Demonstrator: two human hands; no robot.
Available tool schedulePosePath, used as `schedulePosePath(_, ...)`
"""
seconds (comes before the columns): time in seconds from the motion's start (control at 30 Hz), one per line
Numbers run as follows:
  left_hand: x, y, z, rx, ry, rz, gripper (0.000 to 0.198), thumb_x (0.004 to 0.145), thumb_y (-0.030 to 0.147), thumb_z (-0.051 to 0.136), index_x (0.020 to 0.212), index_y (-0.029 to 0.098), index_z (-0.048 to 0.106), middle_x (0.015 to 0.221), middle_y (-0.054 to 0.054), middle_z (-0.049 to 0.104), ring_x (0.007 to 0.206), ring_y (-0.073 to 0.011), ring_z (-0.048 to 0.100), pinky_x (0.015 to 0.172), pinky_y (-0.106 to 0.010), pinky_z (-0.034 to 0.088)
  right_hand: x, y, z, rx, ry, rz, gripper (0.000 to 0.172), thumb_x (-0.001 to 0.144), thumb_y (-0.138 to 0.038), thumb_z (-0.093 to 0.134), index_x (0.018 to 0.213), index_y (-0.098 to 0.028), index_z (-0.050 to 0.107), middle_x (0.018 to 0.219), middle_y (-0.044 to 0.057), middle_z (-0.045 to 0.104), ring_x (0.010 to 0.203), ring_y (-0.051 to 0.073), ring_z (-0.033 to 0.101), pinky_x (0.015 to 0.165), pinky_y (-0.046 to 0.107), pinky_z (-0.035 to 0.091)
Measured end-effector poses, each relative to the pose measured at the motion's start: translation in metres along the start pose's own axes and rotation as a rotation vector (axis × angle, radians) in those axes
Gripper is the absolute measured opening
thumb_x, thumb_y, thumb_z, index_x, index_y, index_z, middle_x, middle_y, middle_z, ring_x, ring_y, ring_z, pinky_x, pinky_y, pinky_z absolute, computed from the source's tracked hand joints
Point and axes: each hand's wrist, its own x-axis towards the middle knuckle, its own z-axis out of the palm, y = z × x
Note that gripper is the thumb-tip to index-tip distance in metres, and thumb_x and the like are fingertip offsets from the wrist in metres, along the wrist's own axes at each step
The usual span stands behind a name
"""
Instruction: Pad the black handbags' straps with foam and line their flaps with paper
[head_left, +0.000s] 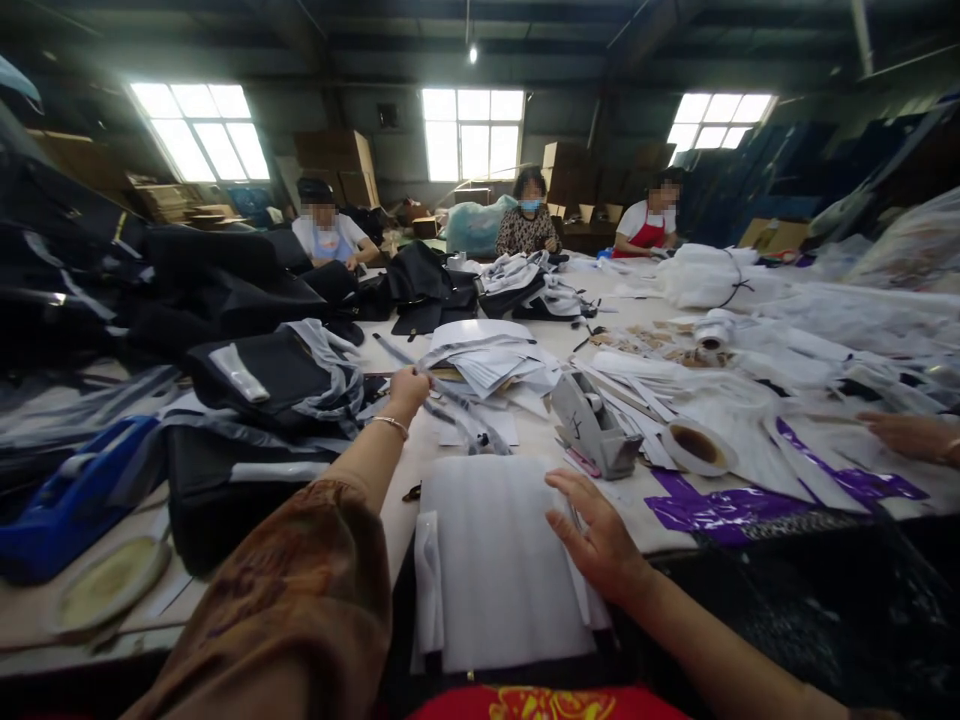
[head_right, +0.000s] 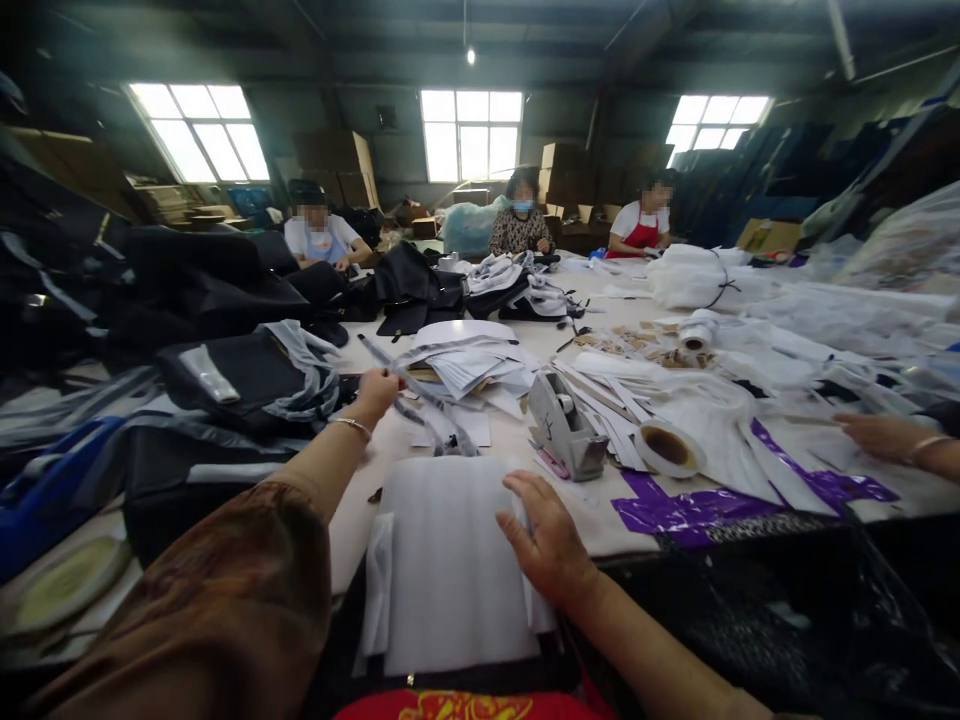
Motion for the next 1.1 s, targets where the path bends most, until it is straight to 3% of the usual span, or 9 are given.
schedulePosePath(0.2,-0.025,0.073,-0.014,-0.276,-0.101,0.273,0.02,0.096,0.029,0.05,0.096,0.014,0.064,0.092,-0.008,0.072,0.08,-0.0162,0.071,0.071,-0.029,0.058,0.047,-0.003,-0.033,-0.177,0.176,-0.147,0.041,0.094,-0.026,0.057,0.134,-0.019,0.052,0.129,0.015,0.058,0.124,0.029,0.054,0.107,0.05,0.045)
schedulePosePath(0.37,-0.074,0.115,-0.017,-0.638,-0.425,0.485,0.035,0.087,0.045,0.067,0.1,0.012,0.063,0.088,-0.009,0.073,0.08,-0.0199,0.072,0.077,-0.037,0.06,0.106,-0.029,-0.064,-0.442,0.361,-0.309,0.073,0.088,-0.034,0.066,0.15,-0.019,0.031,0.146,0.021,0.042,0.137,0.038,0.04,0.11,0.058,0.037)
schedulePosePath(0.5,-0.107,0.124,-0.014,-0.719,-0.687,0.466,0.039,0.084,0.047,0.072,0.103,0.014,0.064,0.089,-0.009,0.074,0.083,-0.0218,0.074,0.082,-0.039,0.06,0.134,-0.046,-0.074,-0.591,0.408,-0.319,0.083,0.085,-0.04,0.067,0.152,-0.015,0.024,0.152,0.024,0.033,0.141,0.043,0.032,0.109,0.062,0.034)
schedulePosePath(0.63,-0.115,0.121,-0.015,-0.738,-0.857,0.443,0.04,0.083,0.048,0.072,0.103,0.014,0.065,0.094,-0.011,0.075,0.086,-0.0245,0.074,0.083,-0.041,0.059,0.135,-0.059,-0.085,-0.591,0.337,-0.327,0.059,0.087,-0.021,0.058,0.144,-0.013,0.043,0.132,0.02,0.058,0.123,0.035,0.055,0.102,0.049,0.046)
schedulePosePath(0.73,-0.106,0.117,-0.015,-0.648,-0.84,0.472,0.049,0.084,0.051,0.07,0.118,0.016,0.063,0.106,-0.013,0.074,0.095,-0.0267,0.073,0.088,-0.044,0.057,0.127,-0.078,-0.104,-0.475,0.232,-0.304,0.045,0.089,-0.02,0.055,0.134,-0.016,0.058,0.117,0.014,0.068,0.106,0.03,0.065,0.092,0.042,0.053)
schedulePosePath(0.8,-0.099,0.113,-0.014,-0.516,-0.744,0.566,0.058,0.083,0.052,0.07,0.128,0.016,0.06,0.121,-0.015,0.069,0.11,-0.0289,0.067,0.096,-0.045,0.052,0.122,-0.091,-0.12,-0.33,0.13,-0.212,0.037,0.092,-0.028,0.056,0.126,-0.019,0.064,0.107,0.01,0.072,0.094,0.026,0.069,0.083,0.037,0.056)
schedulePosePath(0.87,-0.096,0.108,-0.013,-0.335,-0.636,0.654,0.066,0.08,0.051,0.073,0.133,0.014,0.058,0.133,-0.017,0.062,0.123,-0.0307,0.059,0.105,-0.044,0.045,0.12,-0.1,-0.138,-0.194,-0.017,-0.018,0.029,0.093,-0.042,0.057,0.105,-0.021,0.073,0.081,0.006,0.072,0.068,0.021,0.068,0.062,0.031,0.055)
schedulePosePath(0.97,-0.1,0.092,-0.015,-0.024,-0.582,0.639,0.077,0.072,0.047,0.08,0.137,0.014,0.055,0.136,-0.017,0.06,0.125,-0.032,0.056,0.105,-0.044,0.043,0.118,-0.098,-0.162,0.075,-0.305,0.342,0.047,0.088,-0.062,0.056,0.072,-0.019,0.07,0.054,0.004,0.061,0.041,0.015,0.053,0.04,0.025,0.042)
schedulePosePath(1.1,-0.112,0.062,-0.017,0.256,-0.672,0.477,0.083,0.064,0.044,0.084,0.136,0.014,0.056,0.122,-0.016,0.068,0.109,-0.0286,0.065,0.092,-0.038,0.05,0.105,-0.086,-0.176,0.563,-0.442,0.682,0.043,0.083,-0.061,0.061,0.083,-0.018,0.068,0.054,0.005,0.061,0.037,0.015,0.051,0.035,0.025,0.037)
